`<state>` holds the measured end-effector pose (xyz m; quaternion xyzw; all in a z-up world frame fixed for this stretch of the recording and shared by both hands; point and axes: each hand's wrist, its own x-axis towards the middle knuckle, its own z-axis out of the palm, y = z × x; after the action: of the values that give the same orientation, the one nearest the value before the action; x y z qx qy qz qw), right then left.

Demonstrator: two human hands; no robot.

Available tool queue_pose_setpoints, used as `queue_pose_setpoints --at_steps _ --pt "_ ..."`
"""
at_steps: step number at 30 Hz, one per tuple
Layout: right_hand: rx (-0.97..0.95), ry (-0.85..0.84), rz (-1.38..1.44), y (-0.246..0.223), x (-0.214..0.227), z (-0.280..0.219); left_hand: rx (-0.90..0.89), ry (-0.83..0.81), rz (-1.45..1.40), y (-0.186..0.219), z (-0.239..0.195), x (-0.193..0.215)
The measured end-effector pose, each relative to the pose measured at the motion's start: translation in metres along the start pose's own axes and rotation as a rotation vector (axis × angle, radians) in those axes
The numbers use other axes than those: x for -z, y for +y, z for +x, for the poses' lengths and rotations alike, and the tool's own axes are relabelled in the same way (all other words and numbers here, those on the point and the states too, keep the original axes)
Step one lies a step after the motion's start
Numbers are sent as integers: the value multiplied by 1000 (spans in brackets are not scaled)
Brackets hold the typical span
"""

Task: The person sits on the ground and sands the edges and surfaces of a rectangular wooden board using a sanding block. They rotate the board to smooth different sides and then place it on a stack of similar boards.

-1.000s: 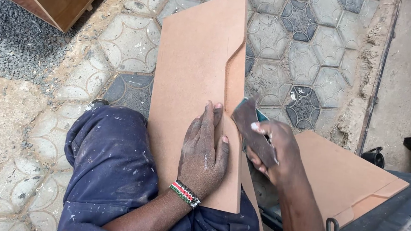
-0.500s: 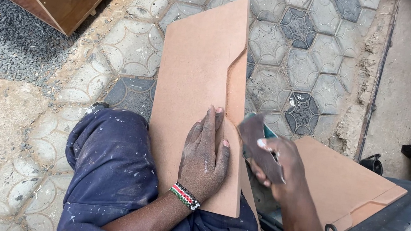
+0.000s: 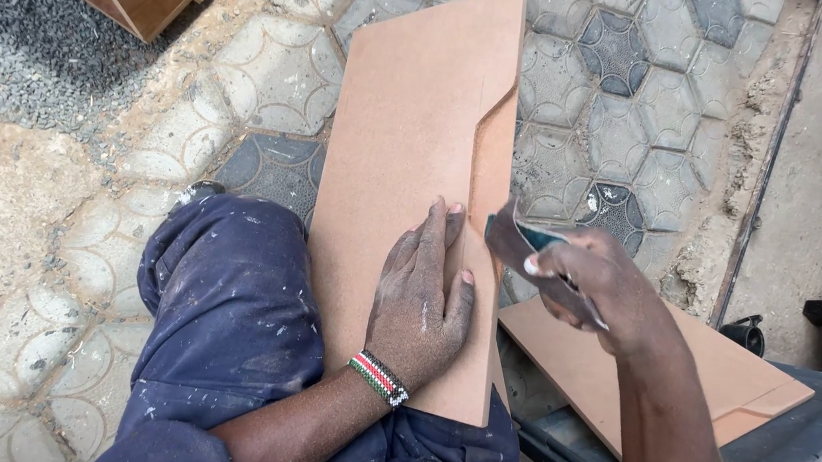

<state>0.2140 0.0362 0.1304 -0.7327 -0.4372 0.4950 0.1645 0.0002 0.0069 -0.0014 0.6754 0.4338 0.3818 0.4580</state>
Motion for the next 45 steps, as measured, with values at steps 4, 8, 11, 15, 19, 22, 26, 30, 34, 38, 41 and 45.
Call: queue_pose_setpoints --at_steps 4,8,11,15,19,22,26,30,34,38,41,45 --pt "67 -23 16 -25 -16 22 9 -4 6 -3 0 -2" --pt "55 7 -101 -4 -16 -4 21 -11 -13 1 -2 4" --pt "64 131 -89 19 -38 -57 -8 47 -4 7 -2 3" --pt "107 267 -147 25 -78 -110 -52 121 23 8 -1 1" --pt "88 282 -187 10 -57 -62 -54 107 28 4 -2 -1" --pt "170 286 -189 6 -30 -14 19 -5 -1 -3 0 3" --pt "130 233 22 46 -21 -4 34 -10 -13 -6 0 2" --pt "225 286 2 63 -50 -42 34 -9 -52 -4 -3 1" --pt "680 289 -169 143 -65 -52 43 -4 -87 1 0 6" --pt "777 333 -330 125 -54 -10 30 1 -65 -1 -2 5" --pt "708 272 -471 82 -18 34 14 4 -60 -3 -2 4" --pt "385 244 -382 6 6 37 25 -16 -51 2 -4 8"
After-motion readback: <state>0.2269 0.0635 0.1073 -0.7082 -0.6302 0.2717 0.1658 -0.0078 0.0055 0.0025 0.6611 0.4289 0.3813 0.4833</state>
